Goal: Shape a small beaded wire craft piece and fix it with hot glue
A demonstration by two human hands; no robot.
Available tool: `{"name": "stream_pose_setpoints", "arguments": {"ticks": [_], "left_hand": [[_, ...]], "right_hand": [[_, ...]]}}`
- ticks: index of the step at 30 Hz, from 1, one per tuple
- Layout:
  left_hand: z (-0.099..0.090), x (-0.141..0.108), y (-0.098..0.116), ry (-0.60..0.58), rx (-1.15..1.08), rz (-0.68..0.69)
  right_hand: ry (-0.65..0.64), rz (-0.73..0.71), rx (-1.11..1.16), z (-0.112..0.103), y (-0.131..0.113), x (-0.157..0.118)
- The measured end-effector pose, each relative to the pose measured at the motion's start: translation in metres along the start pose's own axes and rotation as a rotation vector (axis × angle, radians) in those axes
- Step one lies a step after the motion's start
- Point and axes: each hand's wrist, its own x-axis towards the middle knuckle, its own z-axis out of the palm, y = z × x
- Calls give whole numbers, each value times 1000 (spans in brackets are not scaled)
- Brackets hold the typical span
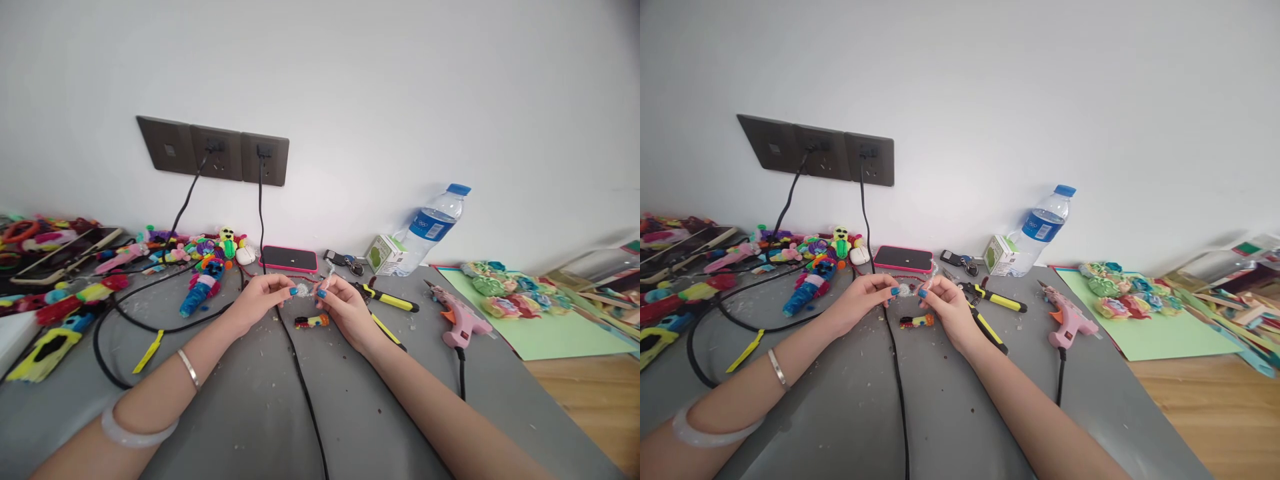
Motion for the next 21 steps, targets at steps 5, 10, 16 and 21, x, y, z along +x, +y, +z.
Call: {"name": "stream_pose_setpoints", "arguments": {"ticks": [5, 10, 16, 21], "left_hand": [[0, 0, -1, 1, 43, 26], [1, -1, 3, 52, -36, -19], [2, -2, 4, 53, -45, -70], [1, 0, 0, 62, -16, -28]], "right_hand": [[-15, 1, -7, 0, 0, 0], [40, 26, 78, 0, -2, 1], [83, 54, 179, -2, -1, 3], [26, 27, 95, 0, -1, 1]]}}
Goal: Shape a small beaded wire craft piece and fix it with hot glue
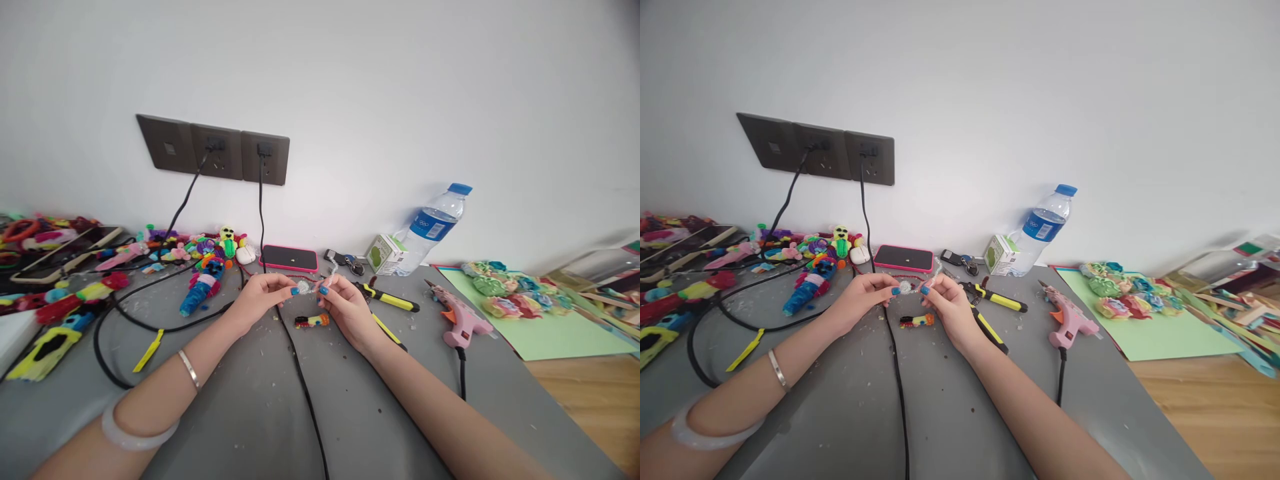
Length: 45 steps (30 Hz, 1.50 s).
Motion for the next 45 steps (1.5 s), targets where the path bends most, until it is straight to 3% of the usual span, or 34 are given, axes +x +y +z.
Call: {"name": "stream_pose_setpoints", "arguments": {"ticks": [13, 22, 31, 39, 45], "left_hand": [[0, 0, 1, -6, 52, -10], [0, 0, -1, 0, 110, 61], [0, -1, 0, 12, 22, -31], [2, -1, 4, 12, 12, 8], [1, 0, 0, 18, 39, 26]], "right_hand": [[-13, -5, -21, -1, 1, 0], [-9, -1, -37, -2, 3, 0], [82, 28, 52, -2, 0, 2], [13, -40, -140, -1, 4, 0], [3, -72, -142, -2, 4, 0]]}}
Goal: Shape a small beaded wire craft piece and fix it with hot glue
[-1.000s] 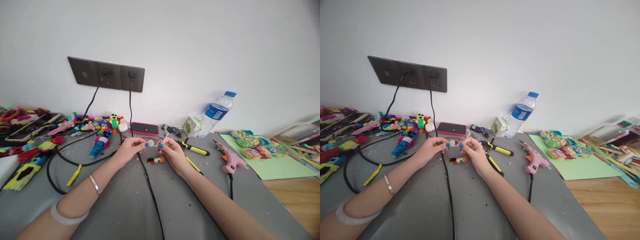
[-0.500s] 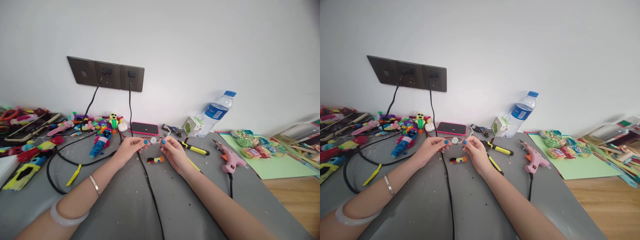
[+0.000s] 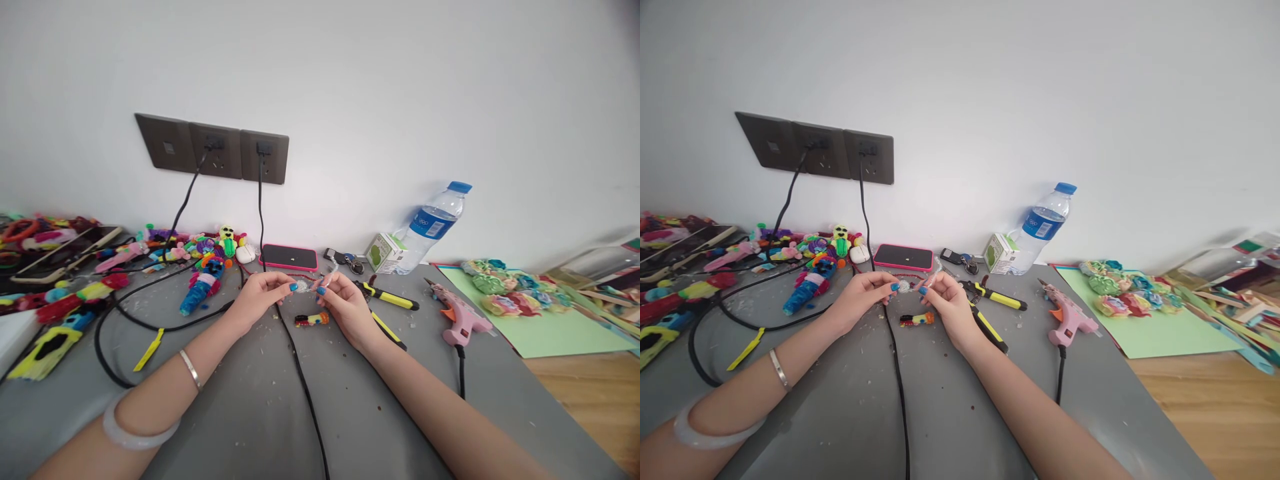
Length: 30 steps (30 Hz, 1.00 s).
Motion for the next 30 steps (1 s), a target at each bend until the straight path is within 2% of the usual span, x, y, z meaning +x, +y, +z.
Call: {"name": "stream_pose_setpoints", "arguments": {"ticks": [13, 17, 20, 23, 25, 27, 30], "left_hand": [[0, -1, 0, 20, -46, 26], [0, 0, 1, 48, -51, -5], [0, -1, 1, 65, -59, -15], [-1, 0, 0, 62, -58, -12], [-1, 0, 0, 59, -61, -8], [-1, 1, 0, 63, -64, -7], [0, 1, 1, 68, -81, -21]], "right_hand": [[-63, -27, -54, 1, -6, -1], [-29, -30, -219, -7, -17, 0], [10, -3, -462, -18, -38, 0], [55, -12, -724, -35, -69, -3], [134, -34, -885, -53, -91, -7], [254, -19, -1089, -79, -110, -11], [500, 142, -1371, -129, -128, -20]]}}
